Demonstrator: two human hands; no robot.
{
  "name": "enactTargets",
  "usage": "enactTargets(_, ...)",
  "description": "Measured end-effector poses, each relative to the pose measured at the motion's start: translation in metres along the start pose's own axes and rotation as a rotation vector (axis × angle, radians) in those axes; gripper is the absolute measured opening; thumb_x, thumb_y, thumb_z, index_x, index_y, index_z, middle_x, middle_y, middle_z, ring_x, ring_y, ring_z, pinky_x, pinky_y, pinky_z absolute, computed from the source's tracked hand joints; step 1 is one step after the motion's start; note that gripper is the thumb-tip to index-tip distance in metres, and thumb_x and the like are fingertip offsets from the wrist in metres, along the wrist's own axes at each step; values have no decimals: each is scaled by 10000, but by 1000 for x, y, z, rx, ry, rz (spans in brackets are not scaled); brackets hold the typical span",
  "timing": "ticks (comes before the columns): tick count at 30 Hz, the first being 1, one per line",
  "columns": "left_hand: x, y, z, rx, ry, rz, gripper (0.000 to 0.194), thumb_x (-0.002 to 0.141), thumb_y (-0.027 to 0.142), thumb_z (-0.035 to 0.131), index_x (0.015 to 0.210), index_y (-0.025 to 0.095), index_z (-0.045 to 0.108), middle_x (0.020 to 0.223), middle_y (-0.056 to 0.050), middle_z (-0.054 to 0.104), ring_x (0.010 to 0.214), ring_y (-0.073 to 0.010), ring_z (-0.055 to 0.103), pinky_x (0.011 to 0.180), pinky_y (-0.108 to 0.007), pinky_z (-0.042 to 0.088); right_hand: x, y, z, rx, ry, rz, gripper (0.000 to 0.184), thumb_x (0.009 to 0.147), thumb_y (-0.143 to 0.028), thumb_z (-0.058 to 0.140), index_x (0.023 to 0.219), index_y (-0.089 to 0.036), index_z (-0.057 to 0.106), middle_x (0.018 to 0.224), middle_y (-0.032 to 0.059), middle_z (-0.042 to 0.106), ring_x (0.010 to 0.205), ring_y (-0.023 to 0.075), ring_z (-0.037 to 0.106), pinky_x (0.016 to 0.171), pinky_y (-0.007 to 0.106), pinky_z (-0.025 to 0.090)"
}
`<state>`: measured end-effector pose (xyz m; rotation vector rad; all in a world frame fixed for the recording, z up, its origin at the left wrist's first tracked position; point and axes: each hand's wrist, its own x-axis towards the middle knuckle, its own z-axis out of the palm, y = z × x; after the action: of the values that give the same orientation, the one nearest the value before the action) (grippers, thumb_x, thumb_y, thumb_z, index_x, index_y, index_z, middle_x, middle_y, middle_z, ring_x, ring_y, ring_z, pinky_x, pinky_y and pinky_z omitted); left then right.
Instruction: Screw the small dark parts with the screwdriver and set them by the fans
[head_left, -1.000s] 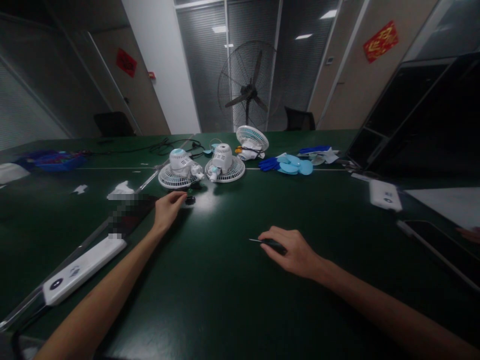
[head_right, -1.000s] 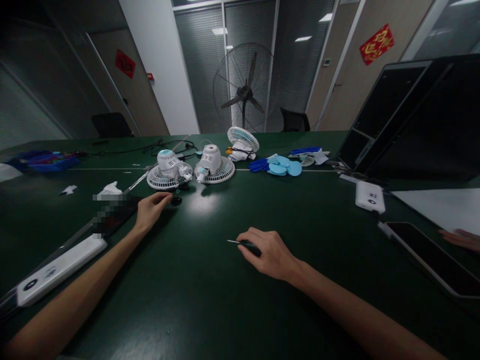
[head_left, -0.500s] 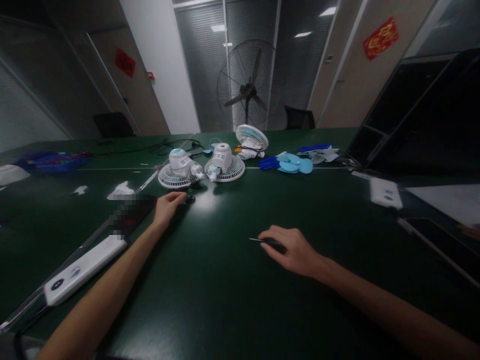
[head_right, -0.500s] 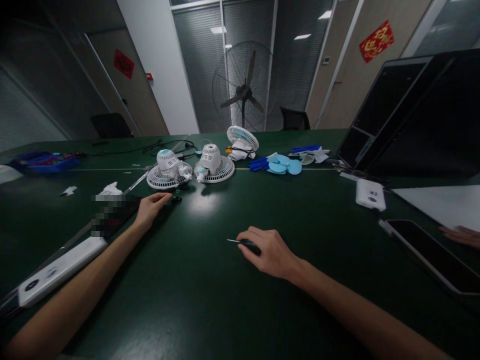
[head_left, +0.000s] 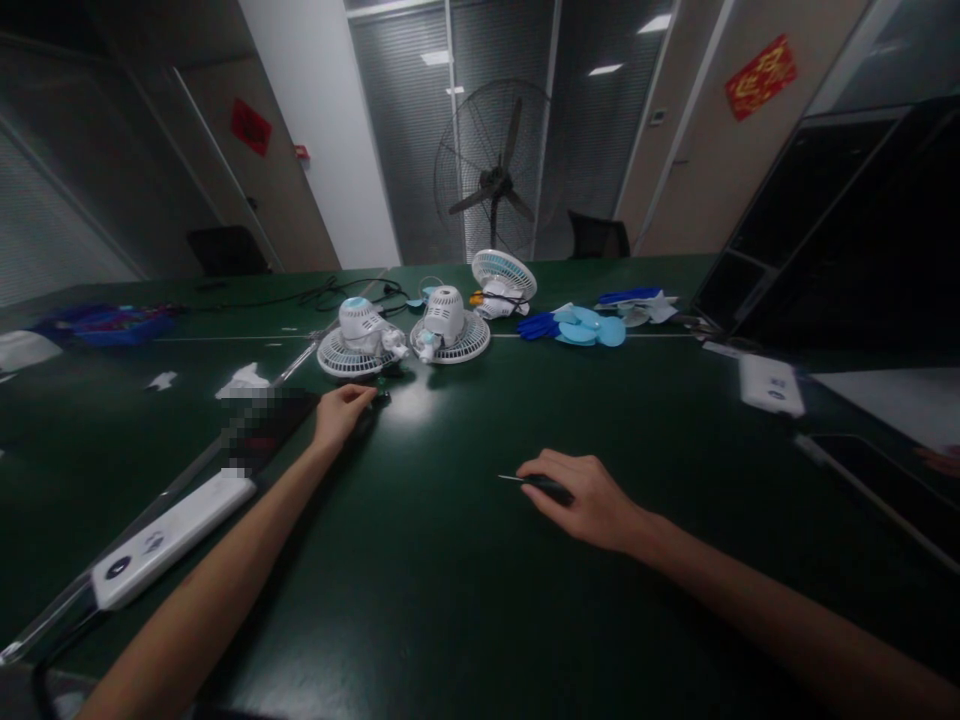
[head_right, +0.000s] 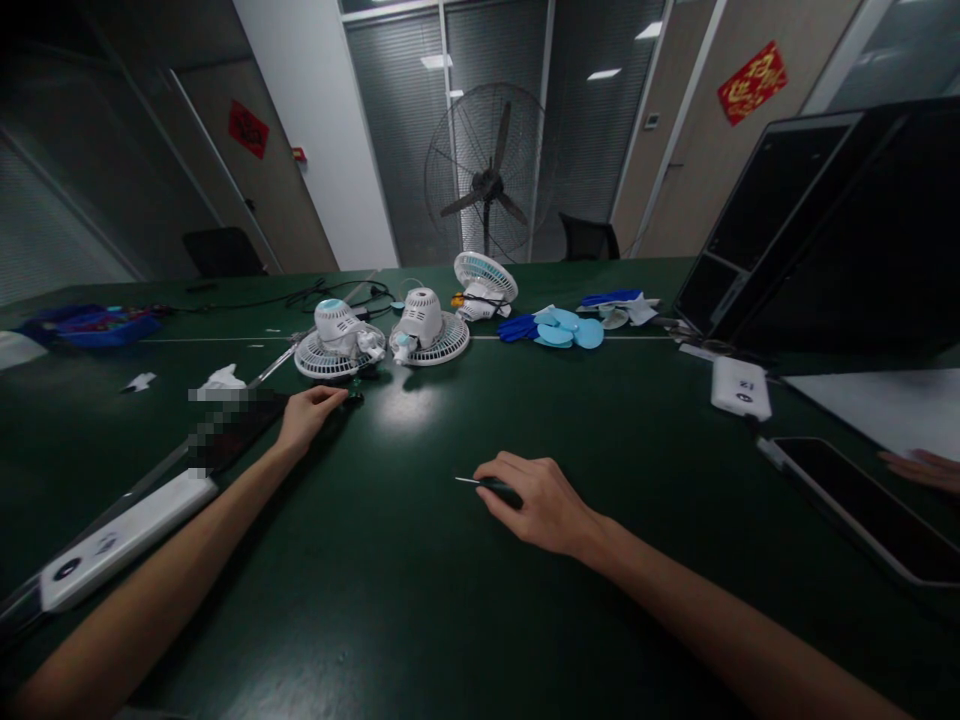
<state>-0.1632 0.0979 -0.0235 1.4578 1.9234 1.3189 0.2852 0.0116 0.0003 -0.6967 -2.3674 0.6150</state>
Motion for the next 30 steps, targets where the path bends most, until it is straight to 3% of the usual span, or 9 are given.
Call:
enactTargets(7, -2, 2, 1, 120, 7, 65, 423, 789, 541, 713, 953, 163, 808, 942, -85, 806, 874, -270, 730, 802, -328, 519, 0, 1, 1, -59, 19, -8, 198, 1052, -270, 604, 1220, -195, 676, 1024, 36, 702, 831, 158, 666, 727, 293, 538)
enactTargets(13, -9, 14, 3, 256, -19, 228, 366, 847, 479, 681, 1037, 188, 795, 1086, -91, 747, 890, -256, 673, 854, -357, 514, 0, 1, 1, -36, 8, -4, 204, 1063, -274, 590, 1233, -196, 671, 1039, 39, 699, 839, 153, 668, 722, 283, 545)
enactTargets(17, -24, 29, 9, 322, -220, 385, 341, 918, 455, 657, 1102, 191, 768, 996, -74, 726, 847, -237, 652, 809, -359, 510, 0, 3, 1, -38, 3, -2, 223, 1073, -287, 583, 1265, -204, 661, 1079, 43, 698, 873, 154, 678, 745, 278, 560)
enactTargets(23, -89, 81, 38, 118, -735, 515, 232, 998, 365, 645, 1150, 222, 746, 1079, -55, 709, 896, -188, 645, 796, -306, 509, 0, 3, 1, -58, -37, 33, 238, 1068, -290, 605, 1293, -230, 658, 1124, 34, 698, 903, 157, 679, 767, 275, 552)
enactTargets(26, -118, 99, 52, 44, -840, 567, 190, 993, 319, 676, 1144, 222, 738, 1088, -47, 698, 945, -180, 639, 846, -302, 504, 1, 0, -1, -80, -69, 30, 217, 1059, -294, 614, 1254, -221, 677, 1099, 32, 702, 875, 155, 673, 752, 273, 536)
enactTargets(30, -130, 103, 59, 18, -871, 595, 188, 982, 295, 705, 1154, 226, 730, 1094, -40, 693, 959, -178, 625, 855, -301, 496, 3, -4, -2, -98, -107, 25, 196, 1055, -294, 611, 1213, -214, 693, 1065, 31, 703, 821, 146, 658, 710, 263, 511)
